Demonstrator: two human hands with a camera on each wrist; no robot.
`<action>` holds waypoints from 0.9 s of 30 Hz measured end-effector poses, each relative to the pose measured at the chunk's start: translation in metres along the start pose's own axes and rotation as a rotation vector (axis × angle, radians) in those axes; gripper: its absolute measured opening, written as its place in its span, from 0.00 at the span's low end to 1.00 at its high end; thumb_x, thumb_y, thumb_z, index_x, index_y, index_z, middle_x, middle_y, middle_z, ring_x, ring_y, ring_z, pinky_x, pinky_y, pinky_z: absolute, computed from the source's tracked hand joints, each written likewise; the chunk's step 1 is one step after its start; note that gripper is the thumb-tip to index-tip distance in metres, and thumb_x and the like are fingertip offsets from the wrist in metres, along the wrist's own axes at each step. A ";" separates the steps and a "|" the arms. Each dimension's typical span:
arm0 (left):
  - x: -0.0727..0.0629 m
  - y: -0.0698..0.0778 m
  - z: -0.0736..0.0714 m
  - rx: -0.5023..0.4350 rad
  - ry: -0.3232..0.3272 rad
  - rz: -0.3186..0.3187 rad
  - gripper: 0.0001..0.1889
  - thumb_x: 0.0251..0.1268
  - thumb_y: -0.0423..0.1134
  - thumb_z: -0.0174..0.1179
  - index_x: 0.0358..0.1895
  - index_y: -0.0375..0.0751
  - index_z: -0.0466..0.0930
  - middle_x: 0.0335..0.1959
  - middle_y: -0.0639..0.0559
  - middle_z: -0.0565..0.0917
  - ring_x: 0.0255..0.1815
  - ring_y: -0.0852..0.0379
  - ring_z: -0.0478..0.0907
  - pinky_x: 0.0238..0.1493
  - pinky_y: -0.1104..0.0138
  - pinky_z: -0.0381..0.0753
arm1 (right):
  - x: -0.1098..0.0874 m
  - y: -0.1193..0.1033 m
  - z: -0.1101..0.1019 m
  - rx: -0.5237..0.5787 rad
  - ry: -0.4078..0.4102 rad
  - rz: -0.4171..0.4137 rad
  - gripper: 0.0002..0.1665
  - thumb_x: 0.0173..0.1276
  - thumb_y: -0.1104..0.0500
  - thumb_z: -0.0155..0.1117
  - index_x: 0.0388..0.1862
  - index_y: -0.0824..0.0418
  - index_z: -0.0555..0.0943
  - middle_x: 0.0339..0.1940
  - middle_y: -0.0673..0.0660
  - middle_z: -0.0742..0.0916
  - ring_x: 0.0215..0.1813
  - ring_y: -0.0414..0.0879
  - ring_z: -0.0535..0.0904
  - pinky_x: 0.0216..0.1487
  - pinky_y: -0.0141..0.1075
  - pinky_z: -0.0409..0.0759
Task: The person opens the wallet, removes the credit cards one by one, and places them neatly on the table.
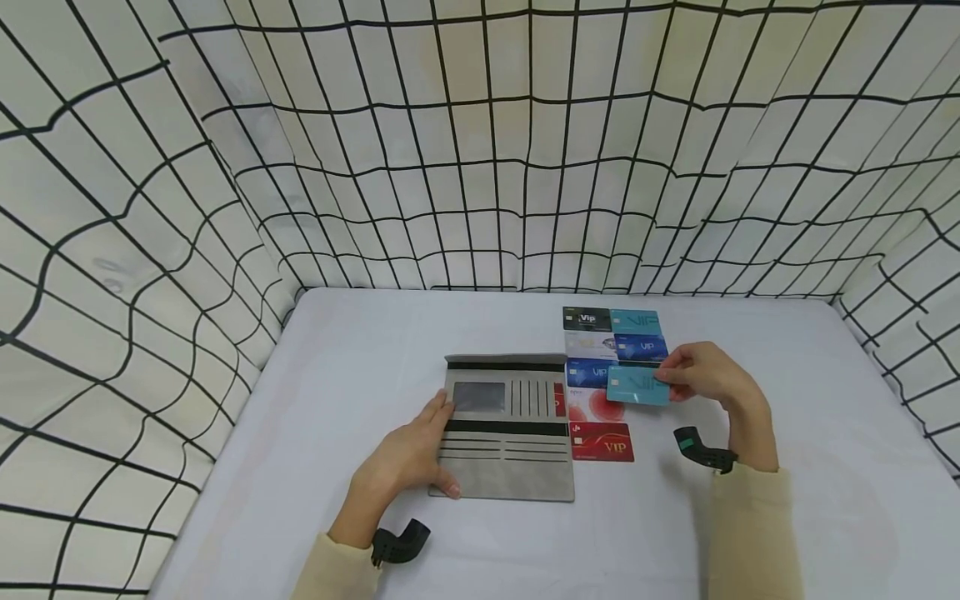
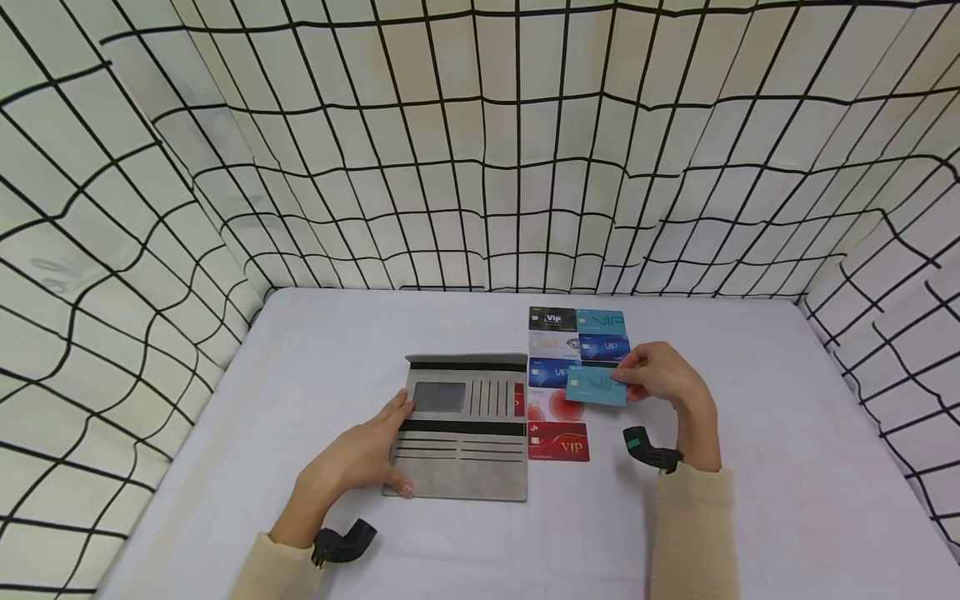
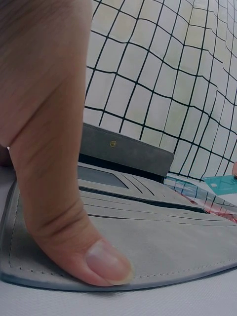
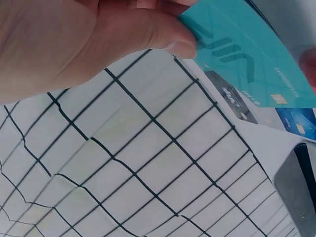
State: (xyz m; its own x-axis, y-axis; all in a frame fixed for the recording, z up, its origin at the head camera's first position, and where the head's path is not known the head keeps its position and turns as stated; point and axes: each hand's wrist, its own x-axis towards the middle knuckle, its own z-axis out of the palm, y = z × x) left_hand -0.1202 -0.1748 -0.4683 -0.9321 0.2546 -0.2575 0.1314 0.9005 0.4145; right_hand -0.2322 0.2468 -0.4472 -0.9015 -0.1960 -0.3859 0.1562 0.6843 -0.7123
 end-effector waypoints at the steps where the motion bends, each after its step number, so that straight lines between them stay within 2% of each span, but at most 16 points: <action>1: 0.000 0.000 0.000 0.000 0.000 0.000 0.65 0.28 0.49 0.86 0.76 0.30 0.59 0.81 0.38 0.54 0.75 0.38 0.67 0.65 0.48 0.77 | -0.001 0.002 -0.001 -0.002 0.003 0.008 0.17 0.72 0.56 0.65 0.47 0.70 0.78 0.30 0.56 0.85 0.29 0.44 0.82 0.38 0.35 0.87; 10: 0.001 0.000 0.000 0.002 -0.004 0.005 0.65 0.28 0.50 0.86 0.76 0.30 0.59 0.81 0.37 0.55 0.74 0.38 0.68 0.64 0.48 0.77 | -0.009 0.014 -0.011 0.005 -0.020 0.026 0.13 0.71 0.59 0.66 0.43 0.69 0.79 0.26 0.53 0.84 0.29 0.45 0.81 0.36 0.33 0.85; 19: 0.000 -0.001 -0.001 -0.009 -0.011 0.003 0.65 0.29 0.49 0.86 0.76 0.30 0.58 0.81 0.37 0.54 0.75 0.39 0.66 0.64 0.48 0.77 | -0.006 0.026 -0.010 0.002 -0.049 0.039 0.10 0.69 0.60 0.68 0.38 0.68 0.80 0.24 0.52 0.83 0.27 0.45 0.80 0.34 0.35 0.85; 27: 0.000 0.000 -0.001 -0.013 -0.013 0.001 0.65 0.29 0.49 0.86 0.76 0.31 0.58 0.81 0.38 0.54 0.76 0.39 0.66 0.65 0.48 0.76 | -0.005 0.024 -0.006 -0.038 -0.040 0.070 0.10 0.66 0.62 0.70 0.34 0.69 0.81 0.27 0.56 0.84 0.27 0.45 0.80 0.33 0.34 0.84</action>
State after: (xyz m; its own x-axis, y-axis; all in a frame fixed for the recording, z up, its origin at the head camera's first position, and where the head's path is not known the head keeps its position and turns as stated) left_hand -0.1209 -0.1756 -0.4675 -0.9274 0.2605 -0.2685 0.1281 0.8955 0.4263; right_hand -0.2264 0.2678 -0.4590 -0.8721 -0.1743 -0.4572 0.2017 0.7232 -0.6605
